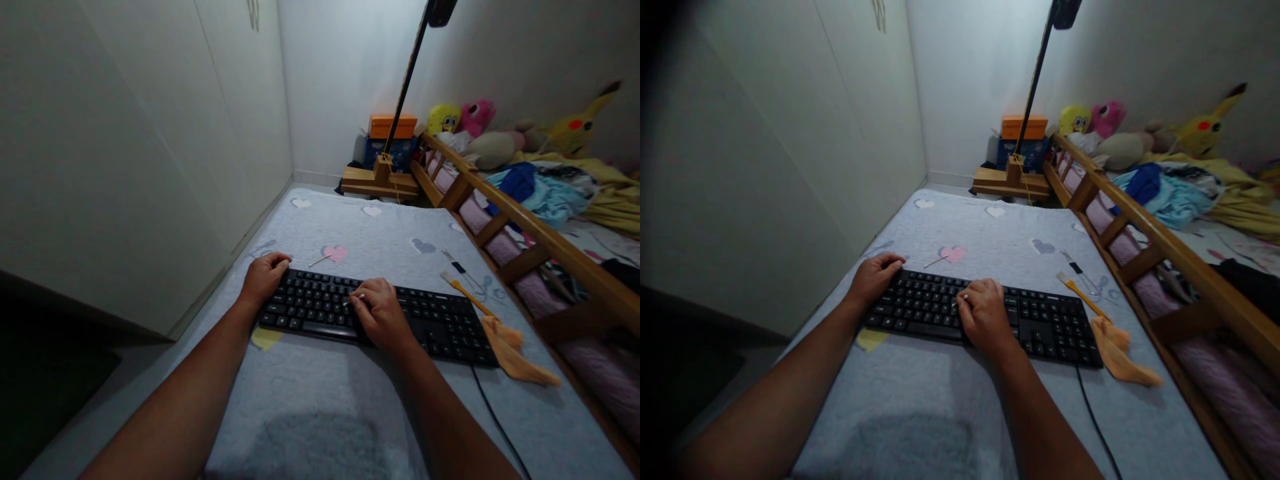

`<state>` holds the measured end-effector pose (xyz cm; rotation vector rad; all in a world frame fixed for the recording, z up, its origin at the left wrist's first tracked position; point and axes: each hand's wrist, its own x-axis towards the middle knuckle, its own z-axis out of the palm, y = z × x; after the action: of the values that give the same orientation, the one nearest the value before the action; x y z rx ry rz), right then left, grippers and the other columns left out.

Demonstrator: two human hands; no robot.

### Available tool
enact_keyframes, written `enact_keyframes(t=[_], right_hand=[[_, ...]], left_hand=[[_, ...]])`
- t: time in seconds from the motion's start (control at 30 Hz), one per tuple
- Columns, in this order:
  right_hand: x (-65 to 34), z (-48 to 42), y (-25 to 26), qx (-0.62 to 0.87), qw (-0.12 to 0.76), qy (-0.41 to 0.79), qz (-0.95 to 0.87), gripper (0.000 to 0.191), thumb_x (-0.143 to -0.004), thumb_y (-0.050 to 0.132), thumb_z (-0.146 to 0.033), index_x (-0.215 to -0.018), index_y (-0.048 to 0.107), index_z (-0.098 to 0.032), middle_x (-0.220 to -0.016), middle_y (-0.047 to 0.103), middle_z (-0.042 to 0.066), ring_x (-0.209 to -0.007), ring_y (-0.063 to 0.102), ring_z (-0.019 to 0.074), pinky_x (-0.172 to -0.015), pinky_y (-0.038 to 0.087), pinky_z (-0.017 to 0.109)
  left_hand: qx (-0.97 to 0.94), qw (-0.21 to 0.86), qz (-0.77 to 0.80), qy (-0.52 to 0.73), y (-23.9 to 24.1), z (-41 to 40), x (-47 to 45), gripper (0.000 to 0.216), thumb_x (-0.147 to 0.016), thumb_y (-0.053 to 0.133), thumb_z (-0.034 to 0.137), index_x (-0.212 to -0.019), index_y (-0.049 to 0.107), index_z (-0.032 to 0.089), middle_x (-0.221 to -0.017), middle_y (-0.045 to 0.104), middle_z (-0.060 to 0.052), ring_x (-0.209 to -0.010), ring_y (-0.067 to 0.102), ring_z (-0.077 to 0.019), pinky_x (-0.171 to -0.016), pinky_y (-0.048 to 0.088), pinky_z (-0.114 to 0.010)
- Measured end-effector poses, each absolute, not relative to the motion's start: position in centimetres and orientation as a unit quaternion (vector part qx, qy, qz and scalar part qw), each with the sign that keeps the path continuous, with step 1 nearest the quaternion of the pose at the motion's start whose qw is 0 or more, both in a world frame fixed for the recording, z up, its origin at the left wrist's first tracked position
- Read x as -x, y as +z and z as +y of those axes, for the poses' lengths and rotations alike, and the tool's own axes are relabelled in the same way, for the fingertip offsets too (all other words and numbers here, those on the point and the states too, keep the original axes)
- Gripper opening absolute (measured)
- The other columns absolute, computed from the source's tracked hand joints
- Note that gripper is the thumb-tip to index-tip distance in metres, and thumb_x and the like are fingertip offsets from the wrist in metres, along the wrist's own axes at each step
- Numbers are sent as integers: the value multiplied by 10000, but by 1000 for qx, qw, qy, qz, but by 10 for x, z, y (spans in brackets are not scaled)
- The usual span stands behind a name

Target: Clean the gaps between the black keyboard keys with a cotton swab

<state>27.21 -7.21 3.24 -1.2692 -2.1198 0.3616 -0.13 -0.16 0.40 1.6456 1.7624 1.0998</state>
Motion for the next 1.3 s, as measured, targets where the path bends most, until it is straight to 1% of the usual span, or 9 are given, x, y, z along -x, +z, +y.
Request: enact_keyframes(t=[0.53,0.93,1.1,1.3], right_hand=[[-268,-72,30,473,319,151,-807,190,-947,549,-181,-845,706,-214,-898,695,52,-938,558,223,-901,378,411],[-276,-70,33,492,313,141,-800,198,-924,536,-168,-780,666,-207,-857,674,50,-918,547,220,-883,382,397],[-275,-70,31,490,318,141,-800,193,-931,544,-171,-788,670,-204,-857,678,48,-916,551,219,-877,384,397],[-271,-71,30,474,321,144,-807,183,-940,560,-173,-817,691,-212,-878,690,48,-922,560,220,-904,387,410]], left_hand=[[-601,238,648,402,2,0,3,322,-764,562,417,-877,762,191,-911,774,-55,-877,687,-246,-873,513,-353],[-602,244,643,404,4,-1,2,315,-749,561,409,-855,758,187,-912,775,-62,-881,687,-257,-883,520,-373],[-602,240,647,402,3,0,3,318,-752,557,404,-865,764,192,-901,775,-59,-870,687,-258,-871,525,-373],[-601,237,649,402,4,0,1,313,-753,558,398,-861,767,192,-905,775,-61,-876,688,-261,-878,519,-373]])
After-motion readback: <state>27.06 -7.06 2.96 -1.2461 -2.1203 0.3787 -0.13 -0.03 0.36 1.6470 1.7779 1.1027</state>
